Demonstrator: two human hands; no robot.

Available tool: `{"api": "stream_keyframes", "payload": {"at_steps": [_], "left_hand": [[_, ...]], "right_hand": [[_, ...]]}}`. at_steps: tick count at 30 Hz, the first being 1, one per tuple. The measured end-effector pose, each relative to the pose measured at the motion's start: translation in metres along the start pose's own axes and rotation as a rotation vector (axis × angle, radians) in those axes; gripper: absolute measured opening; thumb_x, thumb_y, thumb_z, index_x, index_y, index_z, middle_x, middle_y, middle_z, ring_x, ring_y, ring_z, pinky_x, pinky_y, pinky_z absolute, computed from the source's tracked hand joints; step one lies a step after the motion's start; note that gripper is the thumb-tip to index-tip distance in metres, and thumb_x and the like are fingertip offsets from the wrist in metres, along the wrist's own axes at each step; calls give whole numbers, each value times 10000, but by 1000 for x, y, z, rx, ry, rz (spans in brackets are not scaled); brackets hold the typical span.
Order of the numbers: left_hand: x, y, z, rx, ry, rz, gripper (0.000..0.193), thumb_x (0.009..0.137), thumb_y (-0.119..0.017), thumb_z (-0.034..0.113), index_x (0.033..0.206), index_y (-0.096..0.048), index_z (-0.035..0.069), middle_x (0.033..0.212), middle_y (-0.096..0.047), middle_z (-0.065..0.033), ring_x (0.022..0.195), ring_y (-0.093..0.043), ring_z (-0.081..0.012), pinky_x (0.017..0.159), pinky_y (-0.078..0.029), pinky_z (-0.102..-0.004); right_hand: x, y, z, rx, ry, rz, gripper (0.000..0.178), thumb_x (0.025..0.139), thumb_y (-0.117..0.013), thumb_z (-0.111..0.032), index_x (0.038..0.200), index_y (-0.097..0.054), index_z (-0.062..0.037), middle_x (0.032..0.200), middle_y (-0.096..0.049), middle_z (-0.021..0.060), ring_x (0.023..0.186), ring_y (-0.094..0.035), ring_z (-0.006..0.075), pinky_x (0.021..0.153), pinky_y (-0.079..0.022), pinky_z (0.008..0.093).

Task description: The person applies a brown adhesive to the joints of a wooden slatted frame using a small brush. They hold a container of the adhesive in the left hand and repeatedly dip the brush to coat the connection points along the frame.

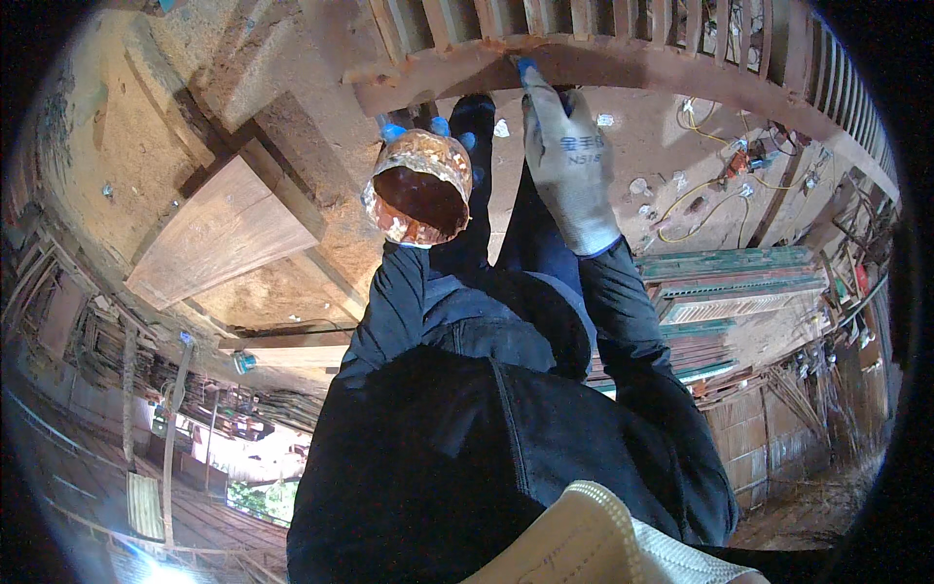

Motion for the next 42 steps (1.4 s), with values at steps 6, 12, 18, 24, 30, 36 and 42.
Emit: {"api": "stream_keyframes", "payload": {"at_steps": [6, 12, 18, 24, 30, 36, 42], "left_hand": [[-4, -17, -15, 172, 213, -146, 388, 939, -618, 389, 1314, -603, 292, 1517, -397, -131, 1419, -270, -472, 1091, -280, -725], [0, -21, -14, 271, 219, -166, 348, 969, -566, 425, 1292, -626, 308, 1487, -454, -118, 1404, -306, -481, 1086, -291, -722], [2, -17, -15, 238, 204, -153, 350, 955, -597, 402, 1293, -624, 317, 1477, -465, -121, 1382, -346, -482, 1071, -307, -728], [-1, -19, -9, 235, 183, -133, 344, 958, -596, 391, 1295, -620, 329, 1479, -462, -123, 1374, -362, -482, 1062, -310, -736], [-2, 13, 19, 211, 129, -32, 462, 949, -576, 440, 1367, -547, 245, 1500, -430, -122, 1417, -300, -441, 1077, -287, -724], [-16, 37, 37, 315, 15, 141, 474, 956, -552, 455, 1376, -531, 238, 1487, -445, -116, 1390, -343, -428, 1055, -324, -708], [-18, 43, 34, 349, -8, 183, 486, 963, -529, 471, 1385, -514, 231, 1474, -460, -111, 1363, -387, -414, 1034, -360, -692]], "right_hand": [[-5, -1, 7, -25, -14, 19, 477, 877, -655, -117, 1336, -560, -203, 956, -584, 162, 651, -650, 301, 540, -533, 386], [6, 16, 13, 51, -62, 40, 441, 880, -665, -127, 1309, -585, -188, 940, -561, 117, 645, -642, 293, 537, -533, 384], [0, 1, 28, -180, -74, 24, 463, 886, -644, -140, 1334, -539, -187, 929, -561, 131, 653, -646, 291, 537, -535, 379], [-5, 14, 25, -66, -120, 151, 382, 956, -597, -155, 1337, -585, -185, 902, -597, 152, 642, -633, 298, 531, -501, 404], [0, 1, 18, -245, -63, 106, 424, 959, -589, -181, 1379, -533, -183, 952, -608, 165, 681, -644, 318, 548, -502, 427], [1, 14, 18, -120, -133, 98, 449, 951, -591, -171, 1393, -517, -201, 972, -607, 167, 697, -637, 314, 556, -524, 408], [2, 4, 13, -208, -106, -14, 422, 956, -581, -153, 1375, -532, -176, 974, -610, 183, 725, -628, 338, 619, -530, 421]]}}
Point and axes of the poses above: each hand's wrist, its own x-axis towards the middle knuckle, its own y-axis out of the back of the hand, z = x × y, the point moved 8 cm from there along x, towards the middle knuckle
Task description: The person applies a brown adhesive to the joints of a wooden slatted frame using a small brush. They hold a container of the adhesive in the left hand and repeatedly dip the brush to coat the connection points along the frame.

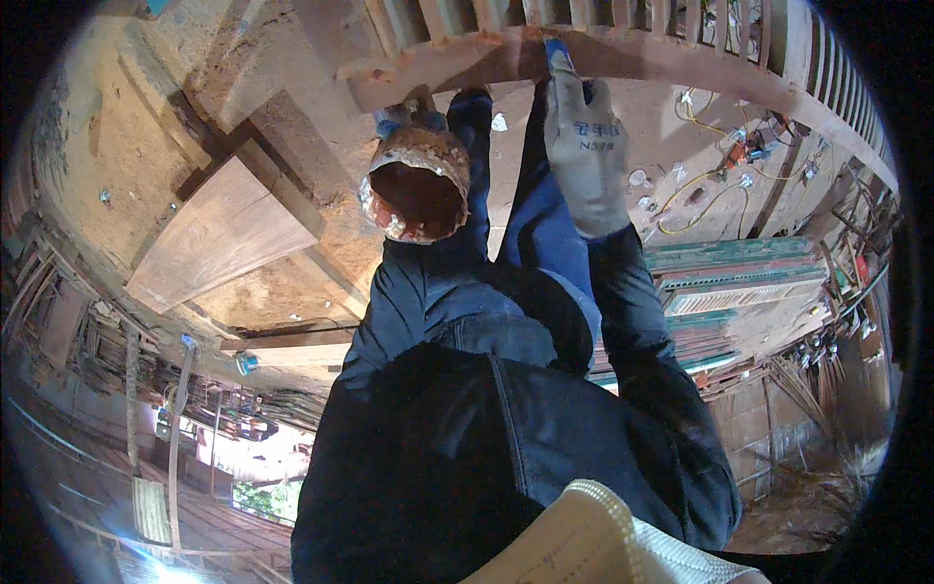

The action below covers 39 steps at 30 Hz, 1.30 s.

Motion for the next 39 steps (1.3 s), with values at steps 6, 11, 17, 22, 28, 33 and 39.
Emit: {"api": "stream_keyframes", "payload": {"at_steps": [6, 11, 17, 22, 28, 33, 39], "left_hand": [[8, 5, 12, 185, -68, 139, 499, 969, -505, 486, 1394, -498, 224, 1461, -474, -105, 1336, -430, -400, 1012, -396, -676], [4, -44, -10, -198, 139, -202, 425, 954, -554, 470, 1330, -576, 273, 1467, -472, -112, 1356, -389, -459, 1032, -353, -723], [2, -80, -20, -101, 159, -313, 334, 961, -578, 440, 1251, -656, 292, 1451, -498, -128, 1367, -369, -482, 1044, -337, -735], [6, -83, -22, -119, 191, -377, 328, 959, -584, 430, 1254, -656, 306, 1466, -479, -130, 1376, -360, -475, 1055, -330, -728], [5, -80, -20, -48, 168, -346, 331, 953, -591, 439, 1263, -646, 335, 1468, -483, -90, 1378, -377, -439, 1083, -318, -703], [5, -71, -20, -133, 196, -369, 402, 962, -570, 466, 1326, -593, 298, 1454, -496, -85, 1377, -378, -439, 1076, -324, -707], [2, -66, -22, -128, 203, -329, 398, 966, -557, 471, 1320, -596, 294, 1463, -483, -89, 1384, -364, -440, 1073, -319, -713]], "right_hand": [[12, 27, -5, 205, 50, 120, 381, 952, -593, -158, 1331, -567, -171, 1007, -623, 192, 717, -648, 348, 620, -555, 413], [7, 13, -4, 35, 60, 58, 391, 952, -600, -154, 1342, -570, -176, 1007, -629, 189, 724, -653, 346, 614, -547, 416], [7, 6, 6, 55, 74, 146, 347, 942, -624, -143, 1288, -615, -159, 970, -632, 177, 728, -651, 323, 621, -544, 398], [3, 10, 7, 168, 11, 130, 293, 942, -615, -100, 1231, -645, -134, 952, -640, 166, 777, -646, 327, 659, -541, 376], [13, 8, -3, 219, 72, 72, 320, 939, -611, -96, 1257, -632, -134, 956, -641, 160, 784, -642, 332, 678, -545, 392], [1, 13, -6, 160, 89, 45, 382, 942, -619, -130, 1321, -591, -170, 935, -631, 160, 693, -647, 339, 610, -539, 420], [16, 25, -13, 87, 107, 70, 375, 943, -615, -130, 1316, -597, -158, 971, -643, 173, 702, -656, 345, 599, -529, 423]]}}
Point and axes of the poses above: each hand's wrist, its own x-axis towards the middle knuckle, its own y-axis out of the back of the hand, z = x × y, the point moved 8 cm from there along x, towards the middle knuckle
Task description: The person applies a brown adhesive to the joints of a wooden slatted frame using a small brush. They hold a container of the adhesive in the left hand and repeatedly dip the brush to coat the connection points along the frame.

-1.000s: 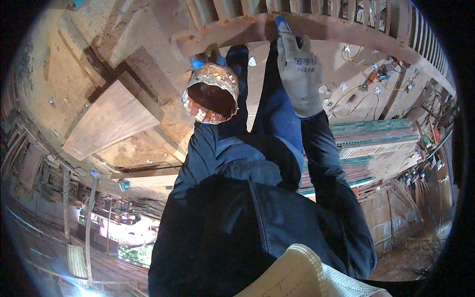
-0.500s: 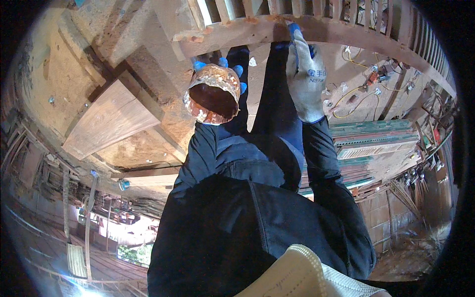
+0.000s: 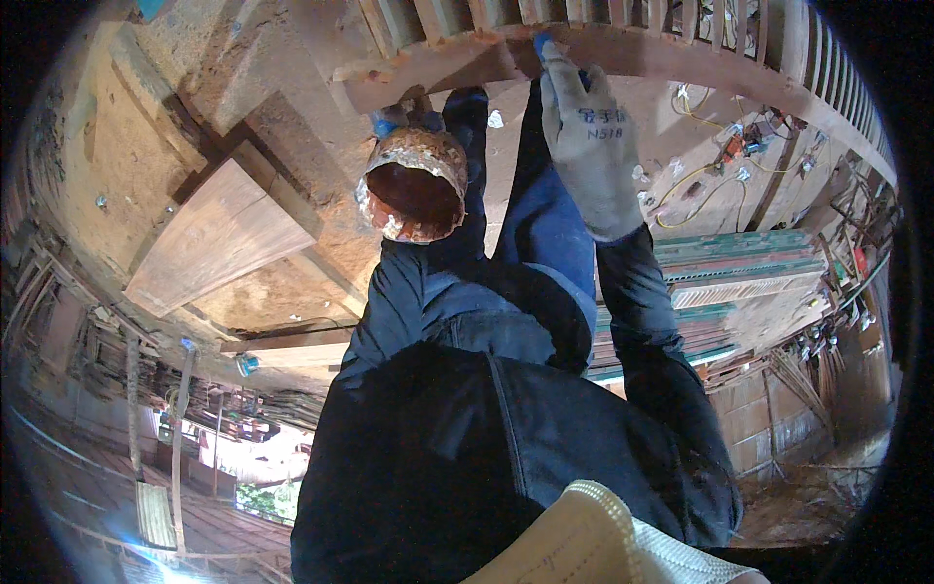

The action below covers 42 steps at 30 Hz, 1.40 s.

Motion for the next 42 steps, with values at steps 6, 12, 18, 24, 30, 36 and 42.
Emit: {"api": "stream_keyframes", "payload": {"at_steps": [6, 12, 18, 24, 30, 36, 42], "left_hand": [[-2, 2, -6, 15, 9, 19, 394, 970, -544, 476, 1314, -599, 291, 1473, -470, -93, 1391, -350, -440, 1070, -314, -720], [-2, 6, -6, 35, 25, 52, 392, 974, -530, 481, 1307, -602, 288, 1482, -457, -97, 1399, -336, -440, 1067, -309, -727], [-3, 15, 2, 89, 47, 127, 391, 978, -517, 486, 1301, -605, 285, 1492, -444, -101, 1406, -321, -440, 1064, -304, -734], [7, 11, -1, 207, 171, 141, 391, 981, -504, 491, 1295, -608, 282, 1501, -431, -106, 1414, -307, -440, 1061, -298, -741], [5, -9, 4, 108, 36, -115, 379, 946, -622, 366, 1319, -595, 301, 1512, -406, -121, 1418, -285, -464, 1078, -305, -717], [5, -9, 1, 35, 82, -91, 376, 985, -490, 497, 1293, -612, 319, 1490, -447, -59, 1433, -284, -390, 1101, -264, -726], [-6, 18, 16, 16, 12, 107, 468, 976, -483, 520, 1345, -561, 244, 1463, -466, -96, 1345, -403, -399, 1052, -326, -703]], "right_hand": [[3, 8, 4, 61, 14, -27, 358, 942, -621, -144, 1300, -609, -147, 983, -649, 182, 702, -658, 346, 601, -527, 431], [-5, 3, 6, 14, -40, -111, 324, 949, -609, -143, 1273, -627, -125, 980, -658, 175, 807, -669, 340, 680, -527, 417], [-2, 13, 23, 184, -132, -55, 294, 961, -591, -151, 1242, -631, -71, 1038, -672, 175, 875, -670, 357, 760, -529, 394], [-28, -20, 61, 1083, -808, -187, 273, 971, -600, -223, 1183, -621, -51, 940, -617, 47, 751, -595, 192, 651, -481, 308], [-44, -46, 24, 2528, -1031, -633, 240, 1011, -556, -309, 1075, -513, -82, 756, -414, -46, 574, -365, 42, 485, -319, 203], [-41, -41, 22, 2556, -960, -681, 213, 1028, -514, -266, 1132, -508, -81, 760, -405, -50, 552, -345, 33, 460, -297, 194], [-67, -30, 63, 1929, -1023, -141, 322, 1029, -513, -264, 1296, -531, -84, 756, -453, -54, 585, -402, 32, 485, -340, 188]]}}
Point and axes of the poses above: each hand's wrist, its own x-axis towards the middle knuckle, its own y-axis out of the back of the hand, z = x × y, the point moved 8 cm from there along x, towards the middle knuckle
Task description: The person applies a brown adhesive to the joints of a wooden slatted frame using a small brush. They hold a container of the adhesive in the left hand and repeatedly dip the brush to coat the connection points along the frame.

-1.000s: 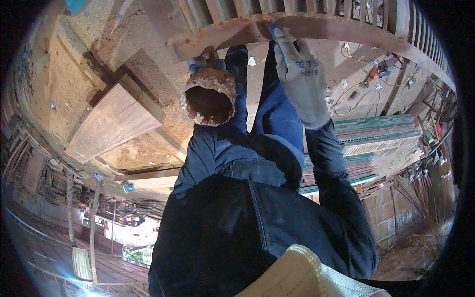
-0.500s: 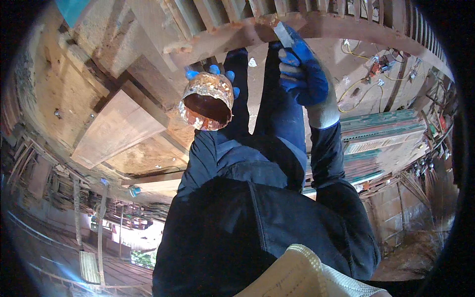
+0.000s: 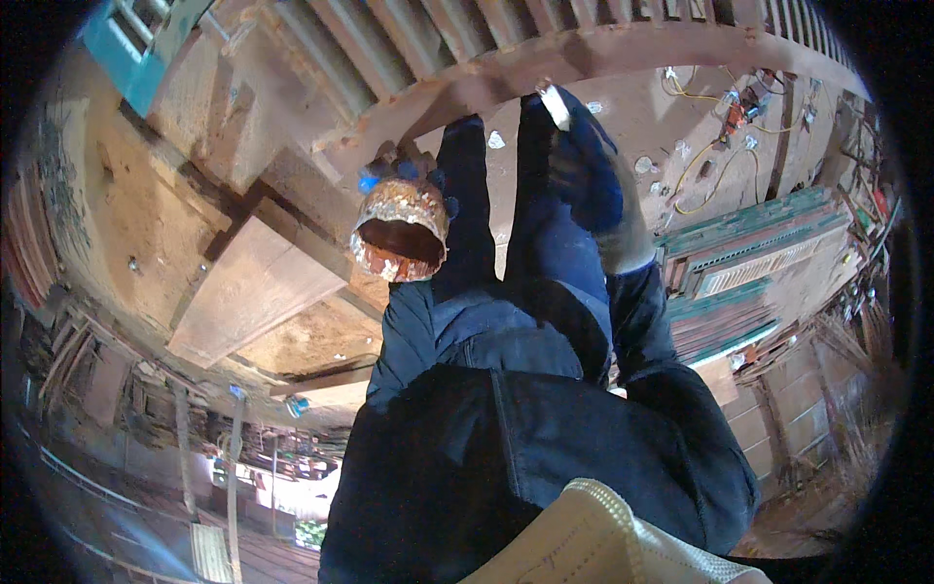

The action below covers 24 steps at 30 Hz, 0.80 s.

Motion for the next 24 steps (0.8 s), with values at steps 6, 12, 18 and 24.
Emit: {"api": "stream_keyframes", "payload": {"at_steps": [6, 12, 18, 24], "left_hand": [[-6, -1, 12, 9, 27, 17, 576, 936, -509, 579, 1362, -535, 191, 1412, -505, -111, 1263, -483, -396, 998, -390, -678], [-14, 16, 29, 305, -160, 180, 567, 982, -437, 557, 1444, -427, 227, 1476, -450, -65, 1296, -477, -367, 935, -438, -701], [8, -18, 17, 375, 93, -49, 441, 871, -659, 435, 1217, -585, 173, 1269, -574, -88, 1118, -568, -312, 862, -496, -575], [4, 2, 22, 211, 281, -18, 416, 811, -727, 406, 1140, -595, 188, 1202, -600, -76, 1030, -603, -279, 798, -514, -526]], "right_hand": [[-10, 65, 31, 144, 125, 276, 349, 1037, -488, -291, 1355, -509, -147, 713, -373, -71, 562, -390, 62, 499, -337, 205], [59, 55, 58, 699, -83, -137, 275, 1038, -490, -285, 798, -483, -151, 626, -357, -44, 529, -389, 82, 491, -344, 241], [70, 18, 44, 764, -107, 19, 353, 1016, -534, -325, 715, -434, -168, 570, -324, -49, 445, -323, 80, 434, -279, 246], [64, 24, 32, 700, -60, 221, 308, 1017, -531, -317, 760, -465, -159, 599, -351, -47, 469, -352, 94, 445, -343, 251]]}}
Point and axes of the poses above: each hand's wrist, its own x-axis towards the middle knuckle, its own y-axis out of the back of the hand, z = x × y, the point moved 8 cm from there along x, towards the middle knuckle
